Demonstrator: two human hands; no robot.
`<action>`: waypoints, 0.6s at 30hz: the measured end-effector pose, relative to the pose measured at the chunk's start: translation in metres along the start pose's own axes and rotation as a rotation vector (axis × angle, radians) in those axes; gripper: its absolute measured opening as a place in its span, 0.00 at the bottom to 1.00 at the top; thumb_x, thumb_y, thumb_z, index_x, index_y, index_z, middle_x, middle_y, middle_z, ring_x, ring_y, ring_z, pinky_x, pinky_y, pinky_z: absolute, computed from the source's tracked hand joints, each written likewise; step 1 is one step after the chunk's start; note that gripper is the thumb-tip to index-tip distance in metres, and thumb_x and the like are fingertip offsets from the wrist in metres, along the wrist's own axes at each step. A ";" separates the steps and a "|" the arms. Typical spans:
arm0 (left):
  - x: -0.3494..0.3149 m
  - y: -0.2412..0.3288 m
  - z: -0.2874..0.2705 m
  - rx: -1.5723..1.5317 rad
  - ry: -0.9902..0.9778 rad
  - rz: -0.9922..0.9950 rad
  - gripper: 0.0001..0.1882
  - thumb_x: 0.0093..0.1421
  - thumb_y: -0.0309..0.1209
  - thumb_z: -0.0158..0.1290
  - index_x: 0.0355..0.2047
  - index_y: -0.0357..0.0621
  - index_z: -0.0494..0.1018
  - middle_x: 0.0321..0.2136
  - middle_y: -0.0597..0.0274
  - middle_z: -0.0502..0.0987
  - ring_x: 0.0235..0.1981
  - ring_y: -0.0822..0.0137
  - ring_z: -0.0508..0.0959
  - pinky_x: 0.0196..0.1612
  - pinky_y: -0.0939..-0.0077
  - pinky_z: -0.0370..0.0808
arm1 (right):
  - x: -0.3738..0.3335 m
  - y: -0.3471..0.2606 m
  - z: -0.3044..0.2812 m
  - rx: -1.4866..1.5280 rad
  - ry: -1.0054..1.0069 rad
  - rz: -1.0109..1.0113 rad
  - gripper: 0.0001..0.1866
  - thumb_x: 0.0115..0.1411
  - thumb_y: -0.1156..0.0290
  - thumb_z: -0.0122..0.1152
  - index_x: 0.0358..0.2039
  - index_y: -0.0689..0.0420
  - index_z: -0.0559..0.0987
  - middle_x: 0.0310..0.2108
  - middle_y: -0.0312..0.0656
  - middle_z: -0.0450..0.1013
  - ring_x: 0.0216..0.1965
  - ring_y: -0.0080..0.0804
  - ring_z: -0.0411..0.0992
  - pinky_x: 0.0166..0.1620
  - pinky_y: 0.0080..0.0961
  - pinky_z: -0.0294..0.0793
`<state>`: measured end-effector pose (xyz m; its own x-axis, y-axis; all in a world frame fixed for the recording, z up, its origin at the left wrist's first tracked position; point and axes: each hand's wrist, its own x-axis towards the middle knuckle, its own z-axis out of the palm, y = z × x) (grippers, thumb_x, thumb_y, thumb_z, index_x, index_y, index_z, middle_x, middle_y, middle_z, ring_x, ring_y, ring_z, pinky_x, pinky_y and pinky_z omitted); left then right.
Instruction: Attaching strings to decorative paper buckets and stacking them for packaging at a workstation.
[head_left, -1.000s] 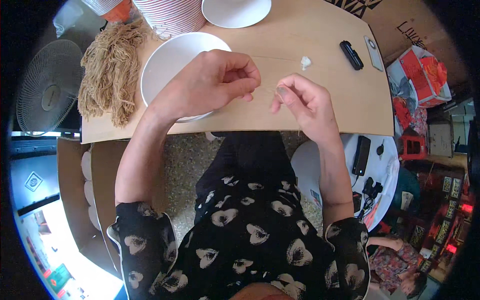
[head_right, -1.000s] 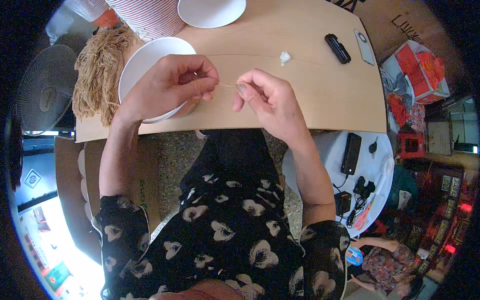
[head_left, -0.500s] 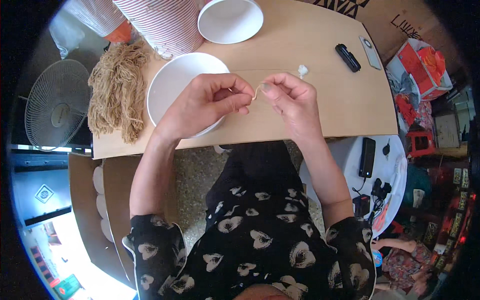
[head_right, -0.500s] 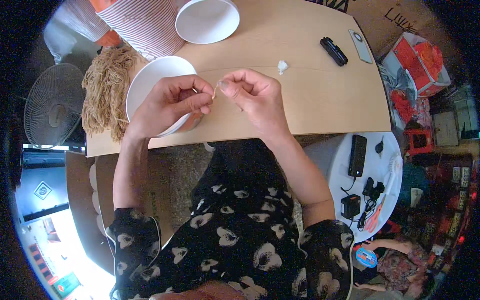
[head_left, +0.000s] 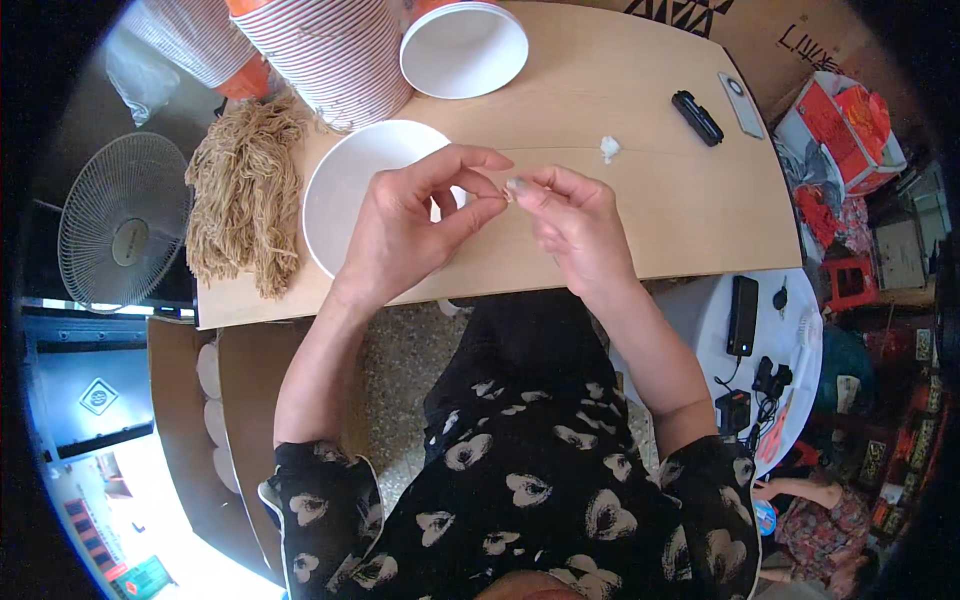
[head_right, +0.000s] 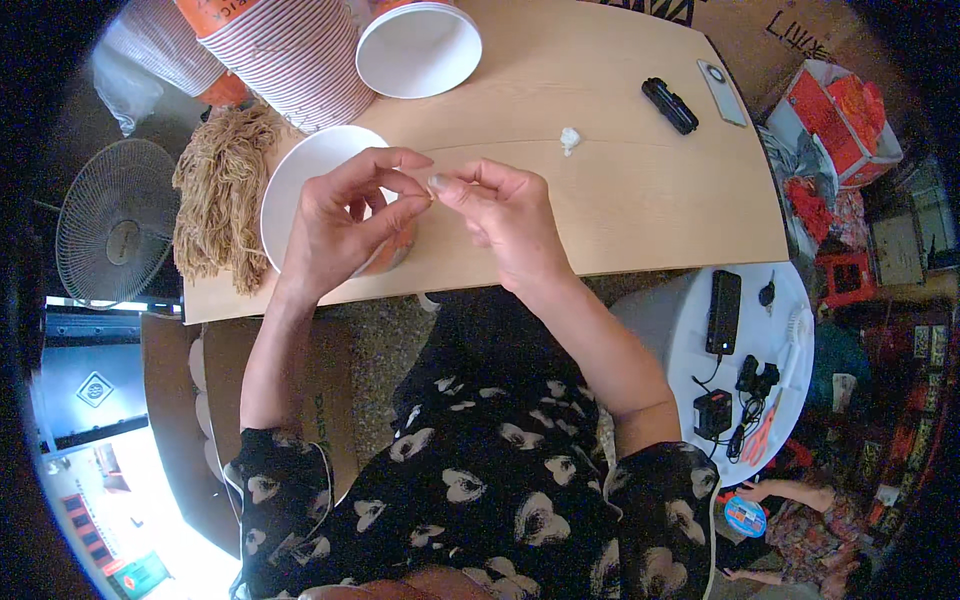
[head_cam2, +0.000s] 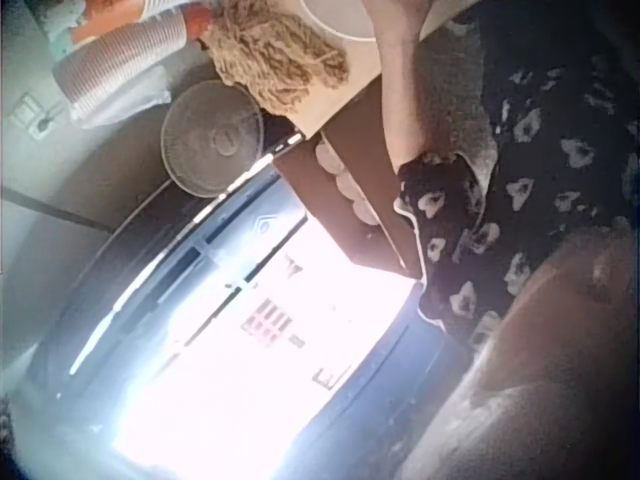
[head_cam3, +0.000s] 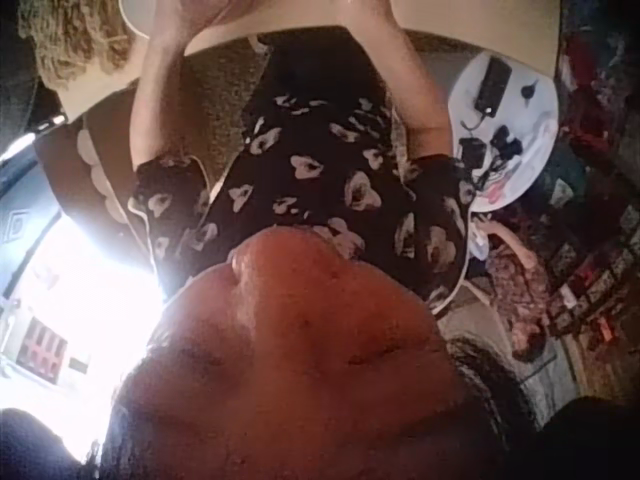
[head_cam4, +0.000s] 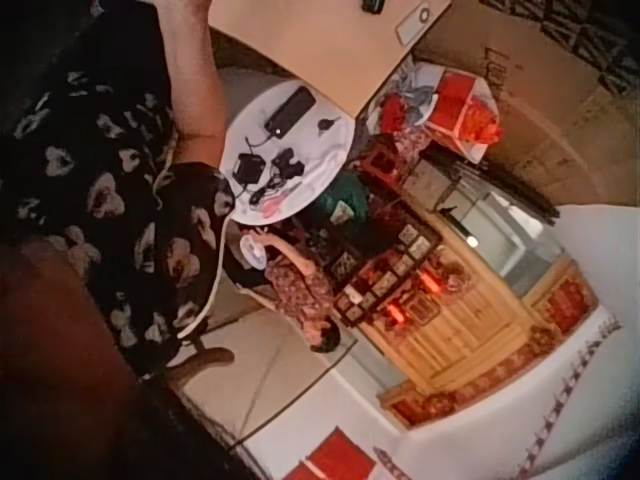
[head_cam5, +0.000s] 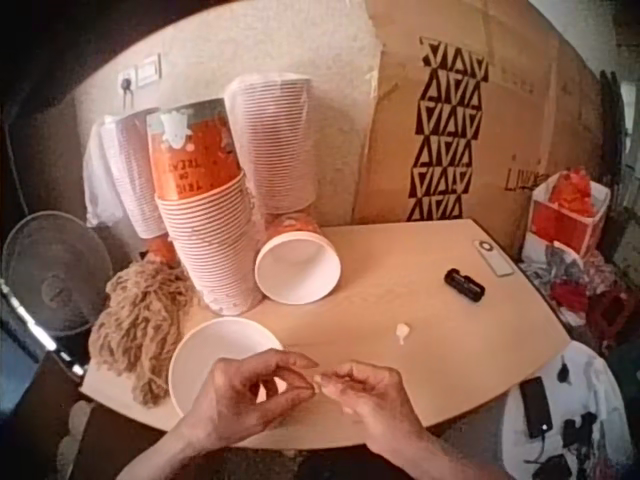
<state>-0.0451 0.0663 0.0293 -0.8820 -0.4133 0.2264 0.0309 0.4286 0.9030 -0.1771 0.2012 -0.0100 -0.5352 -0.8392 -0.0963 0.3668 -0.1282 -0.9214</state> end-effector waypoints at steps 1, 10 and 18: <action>-0.001 0.001 0.001 0.063 0.014 0.019 0.12 0.56 0.22 0.61 0.42 0.40 0.78 0.27 0.68 0.82 0.19 0.83 0.71 0.24 0.86 0.70 | 0.001 0.002 0.000 0.005 0.011 0.006 0.07 0.61 0.69 0.64 0.34 0.60 0.79 0.17 0.23 0.64 0.16 0.08 0.52 0.19 0.13 0.47; -0.002 -0.012 0.004 0.066 0.062 0.002 0.09 0.57 0.25 0.61 0.39 0.38 0.81 0.26 0.65 0.82 0.21 0.82 0.74 0.24 0.86 0.70 | 0.002 0.008 0.003 -0.023 0.006 -0.025 0.06 0.61 0.72 0.63 0.32 0.60 0.78 0.16 0.22 0.60 0.15 0.09 0.50 0.19 0.14 0.46; 0.001 -0.014 -0.008 -0.211 -0.021 -0.163 0.06 0.57 0.25 0.61 0.35 0.36 0.82 0.26 0.66 0.82 0.24 0.82 0.75 0.27 0.86 0.73 | 0.000 -0.003 0.001 -0.056 -0.015 -0.008 0.07 0.61 0.70 0.64 0.32 0.60 0.78 0.16 0.22 0.60 0.16 0.09 0.51 0.20 0.14 0.47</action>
<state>-0.0428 0.0538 0.0200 -0.8927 -0.4457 0.0661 -0.0171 0.1800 0.9835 -0.1775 0.2009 -0.0071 -0.5261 -0.8463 -0.0830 0.3189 -0.1059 -0.9419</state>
